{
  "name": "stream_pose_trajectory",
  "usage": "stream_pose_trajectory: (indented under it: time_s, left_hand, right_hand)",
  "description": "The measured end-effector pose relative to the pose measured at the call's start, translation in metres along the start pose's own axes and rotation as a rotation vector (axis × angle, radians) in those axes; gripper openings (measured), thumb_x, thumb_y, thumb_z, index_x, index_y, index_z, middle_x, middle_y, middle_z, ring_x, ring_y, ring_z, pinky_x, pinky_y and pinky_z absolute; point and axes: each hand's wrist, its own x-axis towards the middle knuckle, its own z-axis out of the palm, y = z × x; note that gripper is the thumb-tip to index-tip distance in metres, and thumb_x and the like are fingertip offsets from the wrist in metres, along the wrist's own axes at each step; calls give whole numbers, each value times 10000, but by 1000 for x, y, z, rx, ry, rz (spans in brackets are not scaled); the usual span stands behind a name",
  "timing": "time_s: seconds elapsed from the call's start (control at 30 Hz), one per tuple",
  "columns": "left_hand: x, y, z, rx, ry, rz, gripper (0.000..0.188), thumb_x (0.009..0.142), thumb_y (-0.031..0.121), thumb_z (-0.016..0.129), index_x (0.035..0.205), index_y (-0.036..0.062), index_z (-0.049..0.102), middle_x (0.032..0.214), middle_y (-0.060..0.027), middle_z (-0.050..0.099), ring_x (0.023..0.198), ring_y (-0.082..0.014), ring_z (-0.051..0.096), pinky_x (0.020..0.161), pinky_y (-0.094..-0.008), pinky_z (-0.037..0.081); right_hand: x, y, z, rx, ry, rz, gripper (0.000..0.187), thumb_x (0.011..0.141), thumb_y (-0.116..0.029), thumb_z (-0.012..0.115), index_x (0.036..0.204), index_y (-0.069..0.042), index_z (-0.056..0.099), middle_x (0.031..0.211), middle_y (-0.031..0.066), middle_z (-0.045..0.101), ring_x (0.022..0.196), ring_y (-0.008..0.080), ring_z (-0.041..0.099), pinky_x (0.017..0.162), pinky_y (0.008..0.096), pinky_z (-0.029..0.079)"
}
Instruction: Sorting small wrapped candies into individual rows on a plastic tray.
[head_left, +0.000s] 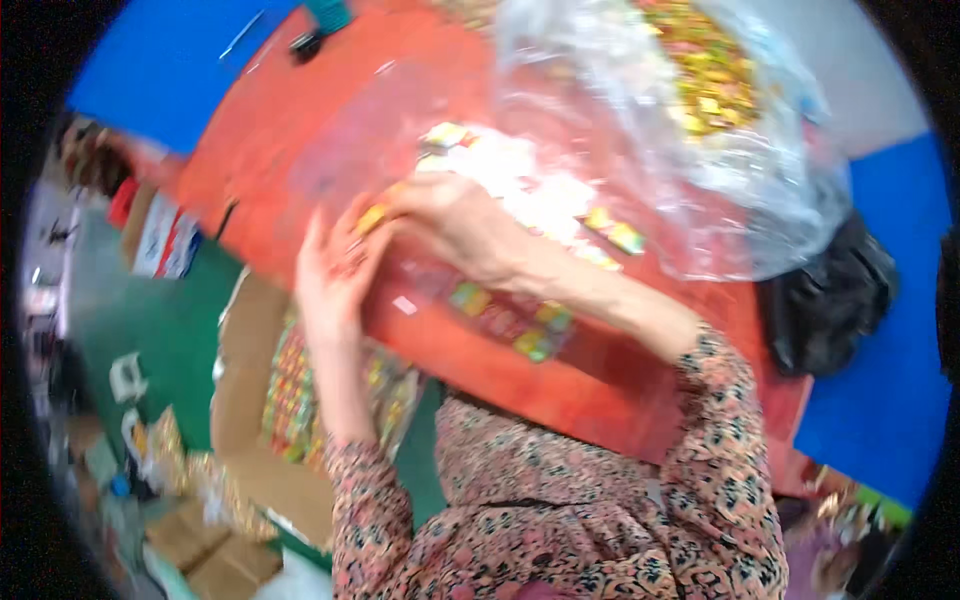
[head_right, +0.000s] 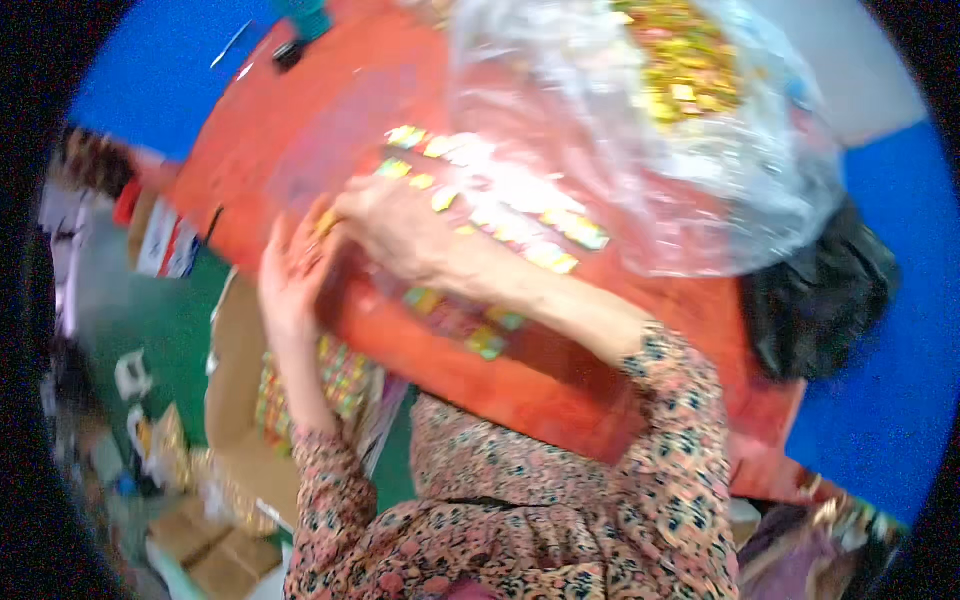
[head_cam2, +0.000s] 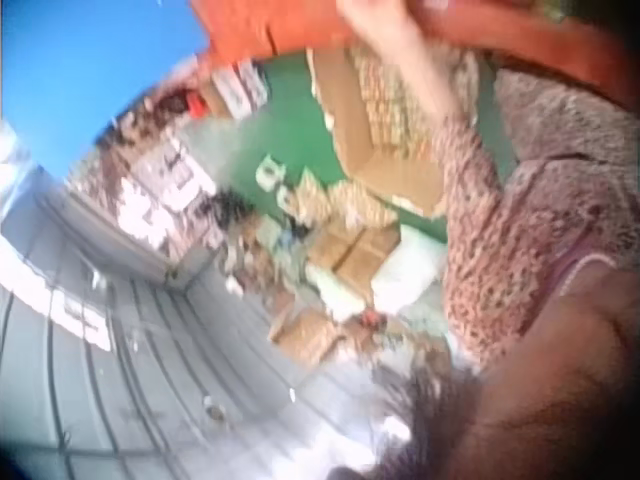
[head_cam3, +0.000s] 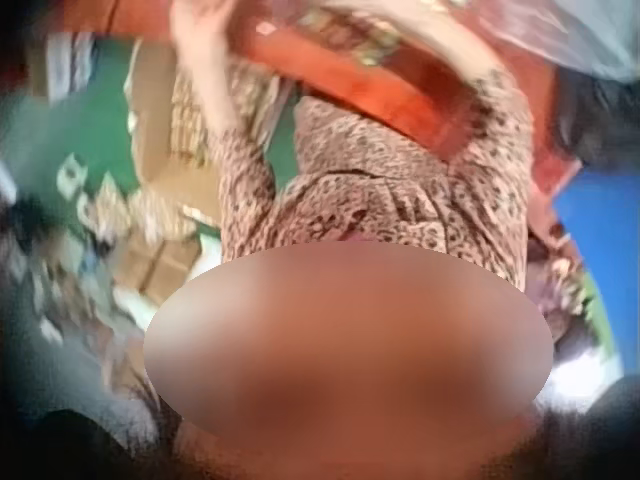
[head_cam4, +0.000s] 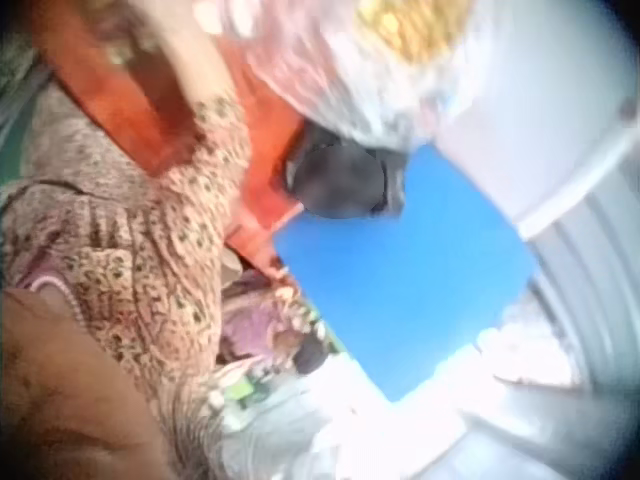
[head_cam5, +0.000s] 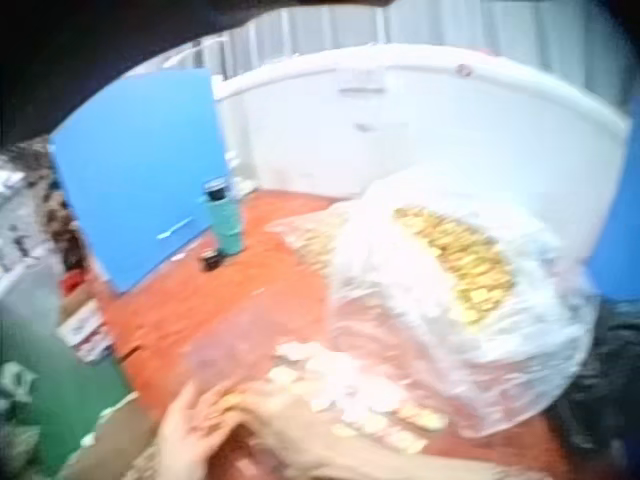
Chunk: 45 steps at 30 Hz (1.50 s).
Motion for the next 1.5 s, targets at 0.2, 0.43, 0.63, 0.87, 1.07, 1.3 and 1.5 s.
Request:
stream_pose_trajectory:
  time_s: [0.2,0.43,0.63,0.87,1.07,1.3,1.5]
  left_hand:
    - [-25,-20,23,-107,365,232,508,921,260,406,1243,-118,299,1272,-303,343,1238,-375,307,1033,-455,287]
    - [-67,-11,4,-147,175,172,469,923,206,408,1272,-84,287,1284,-297,338,1191,-373,384,788,-304,514]
    - [-82,-7,-17,-226,481,375,389,919,151,411,1242,-54,346,1244,-277,388,1128,-322,466,633,-316,549]
    - [-98,-16,-18,-41,505,411,284,904,97,426,1148,-46,453,1051,-161,466,779,-152,537,460,-181,459]
    - [-90,-24,-26,-126,482,420,228,889,85,453,1041,-84,477,959,-190,466,661,-99,417,366,-130,332]
    - [-83,-32,-17,-161,458,407,246,913,120,417,1046,-84,453,938,-147,422,635,-106,399,352,-152,326]
    - [-92,-28,-35,-265,361,303,253,913,123,410,1053,-82,454,929,-171,451,625,-103,386,373,-152,335]
  right_hand:
    - [-19,14,-102,-317,214,113,100,750,-53,615,843,-20,622,771,122,603,704,232,593,591,311,464]
    - [-106,123,-291,-1045,567,322,170,748,-92,556,864,4,635,826,171,630,765,290,616,704,352,467]
    - [-151,192,-351,-1232,430,502,228,747,-141,536,906,-18,641,888,197,618,842,343,592,746,401,446]
    - [-143,197,-339,-1085,297,754,267,768,-187,541,982,-55,632,893,199,616,857,326,591,741,395,445]
    - [-139,184,-337,-728,407,647,285,818,-238,525,1021,-65,625,882,142,635,816,292,593,753,373,440]
    - [-146,210,-380,-1244,93,646,283,832,-256,510,959,-33,630,903,181,615,842,332,577,719,394,428]
    - [-150,209,-358,-706,274,697,208,828,-229,551,910,-92,685,726,74,634,616,131,524,580,299,415]
